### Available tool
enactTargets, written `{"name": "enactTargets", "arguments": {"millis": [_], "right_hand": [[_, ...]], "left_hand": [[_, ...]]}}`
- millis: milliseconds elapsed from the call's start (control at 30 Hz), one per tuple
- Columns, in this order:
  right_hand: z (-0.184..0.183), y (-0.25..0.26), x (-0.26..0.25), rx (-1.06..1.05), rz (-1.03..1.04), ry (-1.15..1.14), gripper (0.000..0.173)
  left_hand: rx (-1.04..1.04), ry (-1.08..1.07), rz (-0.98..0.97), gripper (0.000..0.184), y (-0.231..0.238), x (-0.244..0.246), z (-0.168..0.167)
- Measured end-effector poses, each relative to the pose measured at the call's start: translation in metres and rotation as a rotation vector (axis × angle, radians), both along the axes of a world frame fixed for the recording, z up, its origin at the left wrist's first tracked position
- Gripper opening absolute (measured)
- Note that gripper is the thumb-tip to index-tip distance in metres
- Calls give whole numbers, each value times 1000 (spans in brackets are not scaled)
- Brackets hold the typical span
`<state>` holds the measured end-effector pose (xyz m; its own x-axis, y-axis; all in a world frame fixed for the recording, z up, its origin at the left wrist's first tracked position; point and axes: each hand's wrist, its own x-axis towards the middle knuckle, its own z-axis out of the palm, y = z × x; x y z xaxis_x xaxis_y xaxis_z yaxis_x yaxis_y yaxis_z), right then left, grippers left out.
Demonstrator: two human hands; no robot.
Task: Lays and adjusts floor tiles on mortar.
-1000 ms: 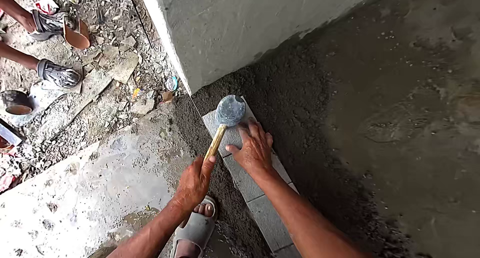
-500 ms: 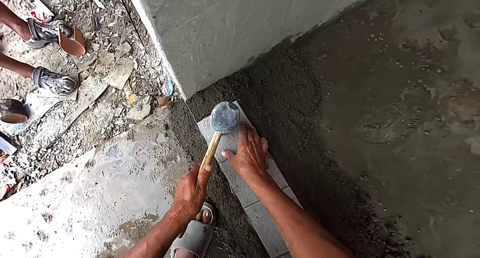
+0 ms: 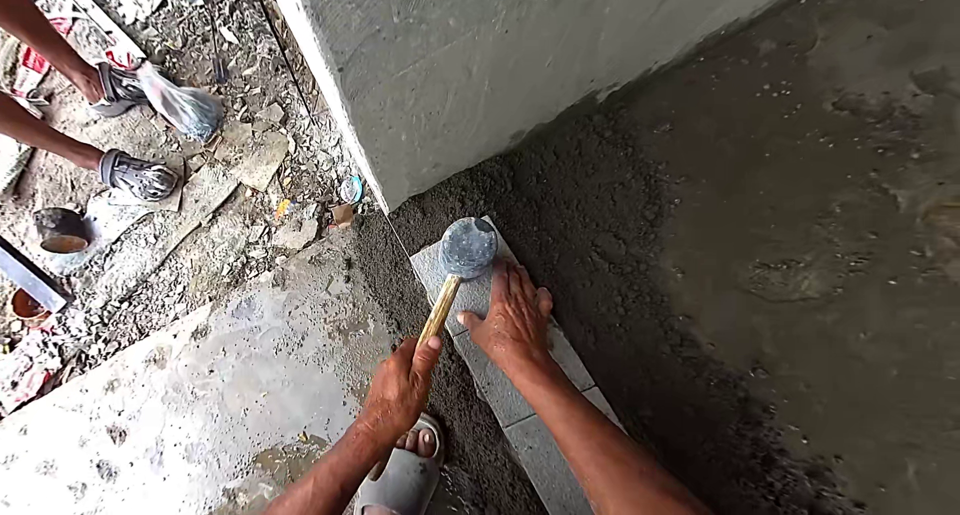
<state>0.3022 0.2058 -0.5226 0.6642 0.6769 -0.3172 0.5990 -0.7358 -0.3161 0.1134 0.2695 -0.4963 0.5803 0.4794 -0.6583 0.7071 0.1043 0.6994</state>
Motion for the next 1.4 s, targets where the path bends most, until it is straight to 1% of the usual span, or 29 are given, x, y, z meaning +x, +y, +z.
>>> {"name": "enactTargets", "arguments": {"millis": [67, 133, 200, 267, 333, 433, 567, 667, 767, 900, 967, 1100, 1233, 1400], "right_hand": [[-1, 0, -2, 6, -6, -5, 103], [-5, -5, -7, 53, -15, -49, 98], [-9, -18, -21, 140, -15, -99, 83], [-11, -29, -34, 183, -8, -118, 68], [-17, -37, -40, 180, -10, -130, 59], [-24, -42, -35, 172, -10, -148, 51], [-31, -46, -34, 194, -42, -157, 51], [-27, -45, -38, 183, -72, -112, 51], [-27, -44, -37, 175, -98, -104, 52], [-28, -44, -38, 172, -108, -97, 52], [-27, -42, -36, 175, -113, -100, 52], [-25, -42, -37, 177, -118, -96, 51], [-26, -42, -37, 171, -127, -95, 51], [-25, -43, -37, 179, -126, -94, 50]], "left_hand": [[-29, 7, 0, 67, 5, -1, -1], [-74, -27, 52, 63, 4, 1, 5], [-77, -42, 97, 62, 2, -1, 8], [-46, -42, 104, 61, 2, -6, 7], [-38, -37, 106, 58, 1, -9, 6], [-14, -42, 103, 57, 0, -6, 6], [22, -72, 66, 61, -5, -2, 6], [14, -1, 28, 62, -4, -1, 0], [11, 7, 23, 61, -4, 2, 8], [21, 20, 3, 60, -4, 0, 2], [14, 20, 4, 59, -1, 3, 6], [42, 18, -23, 63, -4, 1, 1], [35, 10, -14, 62, -5, 2, 6], [31, 24, -26, 64, -4, 1, 2]]}}
